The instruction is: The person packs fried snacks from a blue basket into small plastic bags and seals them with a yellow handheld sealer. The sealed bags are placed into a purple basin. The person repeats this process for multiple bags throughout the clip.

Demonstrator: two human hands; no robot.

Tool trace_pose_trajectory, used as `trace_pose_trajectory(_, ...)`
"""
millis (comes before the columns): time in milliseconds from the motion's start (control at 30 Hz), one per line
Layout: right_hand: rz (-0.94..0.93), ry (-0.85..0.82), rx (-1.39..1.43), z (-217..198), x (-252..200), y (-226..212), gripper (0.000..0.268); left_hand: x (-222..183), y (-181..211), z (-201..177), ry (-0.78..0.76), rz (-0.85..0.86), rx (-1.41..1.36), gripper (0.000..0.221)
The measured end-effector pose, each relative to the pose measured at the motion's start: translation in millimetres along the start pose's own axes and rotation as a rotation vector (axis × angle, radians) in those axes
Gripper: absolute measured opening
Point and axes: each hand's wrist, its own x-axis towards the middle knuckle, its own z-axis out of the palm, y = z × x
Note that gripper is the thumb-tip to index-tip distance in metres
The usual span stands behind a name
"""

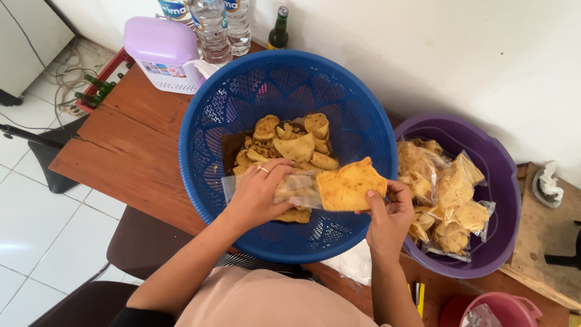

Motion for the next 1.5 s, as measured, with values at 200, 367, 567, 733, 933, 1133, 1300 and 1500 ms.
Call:
trace_pose_trajectory(200, -0.014, -0.052, -0.135, 7, 3, -13, 0.030, 4, 5, 5, -0.025, 0.145, 0.088, 0.061)
trace_pose_trajectory(367, -0.105, -0.096, -0.131, 9, 7, -18, 0.030, 9, 12, 7, -0.067, 0.166, 0.059, 0.068)
trace_pose_trajectory(567, 0.046, -0.149, -0.003, 6, 12, -20, 0.032, 5, 6, 14, -0.050, 0.072, -0.181, 0.052)
trace_pose_trajectory(733, 0.092, -0.218, -0.085, 7, 15, -21, 0.031, 3, 1, 21, -0.166, -0.116, -0.415, 0.041)
trace_pose_trajectory(933, 0.068, -0.323, -0.271, 10, 17, -31, 0.030, 6, -16, 25, -0.402, -0.111, -0.559, 0.040)
trace_pose_trajectory(1133, 0.018, -0.328, -0.393, 19, 9, -43, 0.034, 6, -21, 43, -0.506, -0.242, -0.763, 0.032)
trace_pose_trajectory(1300, 0.019, -0.368, -0.472, 30, 4, -42, 0.032, 6, -17, 55, -0.348, -0.303, -0.874, 0.030)
trace_pose_trajectory(1500, -0.243, -0.473, -0.690, 35, 7, -54, 0.029, 14, -10, 56, -0.164, -0.324, -0.914, 0.032)
